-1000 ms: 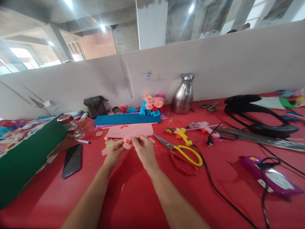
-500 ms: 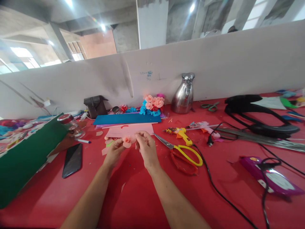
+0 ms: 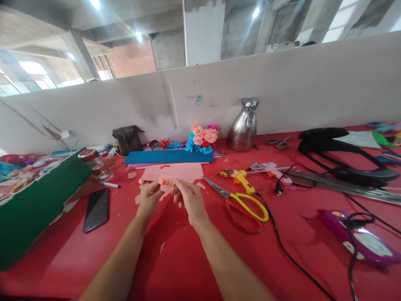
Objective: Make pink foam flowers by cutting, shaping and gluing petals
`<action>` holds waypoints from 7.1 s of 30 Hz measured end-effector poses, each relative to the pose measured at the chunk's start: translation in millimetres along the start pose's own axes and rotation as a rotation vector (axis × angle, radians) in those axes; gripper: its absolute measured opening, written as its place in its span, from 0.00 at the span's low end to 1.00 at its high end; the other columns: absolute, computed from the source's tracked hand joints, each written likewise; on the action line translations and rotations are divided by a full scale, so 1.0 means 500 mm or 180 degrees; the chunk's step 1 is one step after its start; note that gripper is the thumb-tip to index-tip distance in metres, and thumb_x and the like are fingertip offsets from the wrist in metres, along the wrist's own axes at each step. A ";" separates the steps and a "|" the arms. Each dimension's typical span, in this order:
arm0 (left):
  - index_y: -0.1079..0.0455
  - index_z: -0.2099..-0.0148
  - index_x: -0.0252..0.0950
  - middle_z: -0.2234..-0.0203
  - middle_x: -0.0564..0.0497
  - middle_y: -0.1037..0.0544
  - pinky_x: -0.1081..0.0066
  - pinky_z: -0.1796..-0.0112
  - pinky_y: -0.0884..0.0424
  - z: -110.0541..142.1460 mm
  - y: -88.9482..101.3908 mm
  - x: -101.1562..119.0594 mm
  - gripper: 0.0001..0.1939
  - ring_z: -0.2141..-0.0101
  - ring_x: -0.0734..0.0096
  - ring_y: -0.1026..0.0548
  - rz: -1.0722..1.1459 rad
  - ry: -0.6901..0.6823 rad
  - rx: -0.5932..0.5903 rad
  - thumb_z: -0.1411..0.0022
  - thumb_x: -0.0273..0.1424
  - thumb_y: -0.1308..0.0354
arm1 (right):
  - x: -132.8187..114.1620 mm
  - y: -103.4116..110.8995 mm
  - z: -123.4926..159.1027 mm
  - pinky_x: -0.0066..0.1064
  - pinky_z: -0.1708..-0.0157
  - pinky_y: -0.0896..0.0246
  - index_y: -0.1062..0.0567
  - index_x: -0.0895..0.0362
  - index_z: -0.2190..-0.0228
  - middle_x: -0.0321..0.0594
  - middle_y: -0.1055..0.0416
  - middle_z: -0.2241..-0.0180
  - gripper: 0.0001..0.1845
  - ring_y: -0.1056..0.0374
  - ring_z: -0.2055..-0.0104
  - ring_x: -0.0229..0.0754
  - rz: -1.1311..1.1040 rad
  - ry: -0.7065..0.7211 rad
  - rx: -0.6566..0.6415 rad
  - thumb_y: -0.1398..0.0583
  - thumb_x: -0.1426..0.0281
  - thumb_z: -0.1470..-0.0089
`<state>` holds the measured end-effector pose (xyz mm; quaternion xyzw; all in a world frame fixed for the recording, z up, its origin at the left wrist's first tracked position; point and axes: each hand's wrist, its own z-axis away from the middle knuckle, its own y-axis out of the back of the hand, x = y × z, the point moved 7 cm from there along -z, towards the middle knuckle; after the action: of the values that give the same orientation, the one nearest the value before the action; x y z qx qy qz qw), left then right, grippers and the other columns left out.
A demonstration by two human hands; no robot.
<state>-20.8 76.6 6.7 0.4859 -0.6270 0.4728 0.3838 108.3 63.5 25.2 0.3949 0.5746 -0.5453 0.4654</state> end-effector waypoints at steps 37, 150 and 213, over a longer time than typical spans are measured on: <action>0.27 0.73 0.33 0.75 0.53 0.28 0.73 0.62 0.35 0.008 -0.015 -0.027 0.06 0.70 0.75 0.31 0.0628 0.0488 0.0361 0.55 0.29 0.35 | 0.006 -0.003 -0.013 0.31 0.69 0.40 0.23 0.54 0.69 0.41 0.23 0.69 0.09 0.29 0.69 0.44 0.2511 0.1141 0.0133 0.45 0.69 0.48; 0.26 0.67 0.33 0.78 0.53 0.31 0.78 0.82 0.50 0.002 0.061 -0.016 0.15 0.82 0.83 0.42 -0.0348 0.0689 0.1047 0.56 0.37 0.35 | 0.006 0.029 -0.051 0.31 0.66 0.38 0.24 0.57 0.72 0.40 0.24 0.71 0.12 0.31 0.69 0.41 0.1787 0.1046 0.0488 0.43 0.62 0.52; 0.26 0.75 0.32 0.84 0.55 0.31 0.75 0.75 0.42 0.011 0.012 0.017 0.09 0.81 0.79 0.38 -0.0181 0.0624 0.0848 0.56 0.34 0.37 | -0.029 -0.029 -0.003 0.36 0.58 0.34 0.22 0.55 0.65 0.41 0.23 0.64 0.11 0.29 0.61 0.44 0.2718 0.2248 0.0433 0.43 0.74 0.48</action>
<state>-28.9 69.8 11.8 0.5016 -0.5043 0.5858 0.3886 98.1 64.2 42.8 0.7805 0.4481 -0.1787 0.3975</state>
